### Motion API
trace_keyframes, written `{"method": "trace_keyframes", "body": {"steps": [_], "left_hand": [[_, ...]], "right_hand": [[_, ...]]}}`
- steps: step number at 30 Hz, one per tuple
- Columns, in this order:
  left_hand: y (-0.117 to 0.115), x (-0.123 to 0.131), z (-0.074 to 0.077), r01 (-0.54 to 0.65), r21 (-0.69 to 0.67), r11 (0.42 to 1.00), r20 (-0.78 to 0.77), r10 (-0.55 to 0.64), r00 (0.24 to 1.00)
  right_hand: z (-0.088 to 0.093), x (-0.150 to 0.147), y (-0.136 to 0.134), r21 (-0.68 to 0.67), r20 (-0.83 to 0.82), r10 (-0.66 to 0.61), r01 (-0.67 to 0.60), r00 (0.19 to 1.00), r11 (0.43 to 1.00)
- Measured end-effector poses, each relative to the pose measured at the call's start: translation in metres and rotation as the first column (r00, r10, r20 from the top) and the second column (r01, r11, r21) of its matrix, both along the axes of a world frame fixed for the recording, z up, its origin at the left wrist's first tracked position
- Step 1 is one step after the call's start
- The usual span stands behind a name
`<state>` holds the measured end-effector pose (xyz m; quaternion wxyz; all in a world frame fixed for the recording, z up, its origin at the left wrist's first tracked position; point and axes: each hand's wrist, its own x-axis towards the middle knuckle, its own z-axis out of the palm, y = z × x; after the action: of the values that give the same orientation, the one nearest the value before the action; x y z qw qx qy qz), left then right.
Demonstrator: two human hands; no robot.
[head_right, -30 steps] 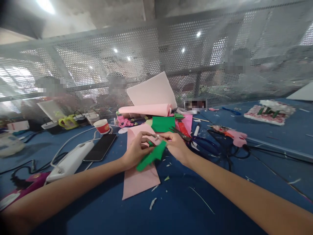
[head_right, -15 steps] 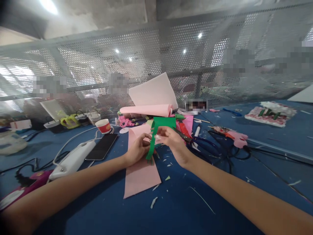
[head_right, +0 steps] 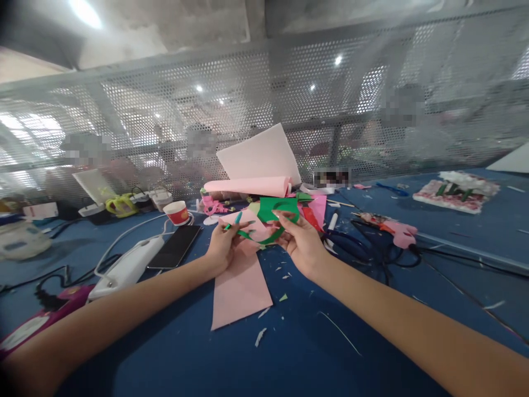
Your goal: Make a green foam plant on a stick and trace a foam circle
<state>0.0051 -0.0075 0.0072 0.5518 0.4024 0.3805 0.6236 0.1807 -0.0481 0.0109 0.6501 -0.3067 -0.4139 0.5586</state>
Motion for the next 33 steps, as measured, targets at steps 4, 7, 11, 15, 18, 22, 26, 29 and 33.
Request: {"method": "trace_keyframes", "body": {"steps": [4,7,11,15,18,22,26,29,33], "left_hand": [[0.0,0.0,0.0,0.048,0.007,0.999,-0.029,-0.048,0.998],[-0.004,-0.001,-0.001,0.2,0.005,0.98,-0.165,-0.196,0.967],[-0.014,0.0,0.001,0.329,0.0,0.944,-0.39,-0.303,0.87],[-0.017,0.001,0.0,0.403,-0.01,0.915,-0.47,-0.36,0.806],[-0.013,0.0,-0.005,0.452,0.024,0.892,-0.52,-0.375,0.767],[-0.013,-0.001,-0.006,0.496,0.041,0.867,-0.54,-0.398,0.741],[-0.017,-0.001,-0.004,0.557,-0.047,0.829,-0.545,-0.489,0.681],[-0.018,-0.001,-0.003,0.564,-0.024,0.825,-0.59,-0.467,0.658],[-0.017,-0.002,-0.005,0.546,0.081,0.834,-0.701,-0.342,0.626]], "right_hand": [[-0.004,-0.015,-0.013,-0.011,0.023,0.031,-0.031,0.999,0.999],[-0.001,-0.02,-0.021,0.024,0.118,0.005,-0.008,0.993,1.0],[0.0,-0.013,-0.019,0.105,0.334,-0.011,-0.025,0.943,0.994],[-0.002,-0.005,-0.014,0.171,0.456,0.01,-0.098,0.89,0.98],[-0.002,-0.005,-0.017,0.18,0.506,0.039,-0.149,0.861,0.972],[-0.001,-0.01,-0.021,0.234,0.65,-0.082,-0.096,0.756,0.968],[-0.003,-0.01,-0.019,0.396,0.699,-0.322,0.029,0.639,0.918],[-0.003,-0.009,-0.018,0.396,0.719,-0.321,0.017,0.617,0.918],[-0.001,-0.005,-0.014,0.194,0.676,-0.123,-0.014,0.727,0.981]]}}
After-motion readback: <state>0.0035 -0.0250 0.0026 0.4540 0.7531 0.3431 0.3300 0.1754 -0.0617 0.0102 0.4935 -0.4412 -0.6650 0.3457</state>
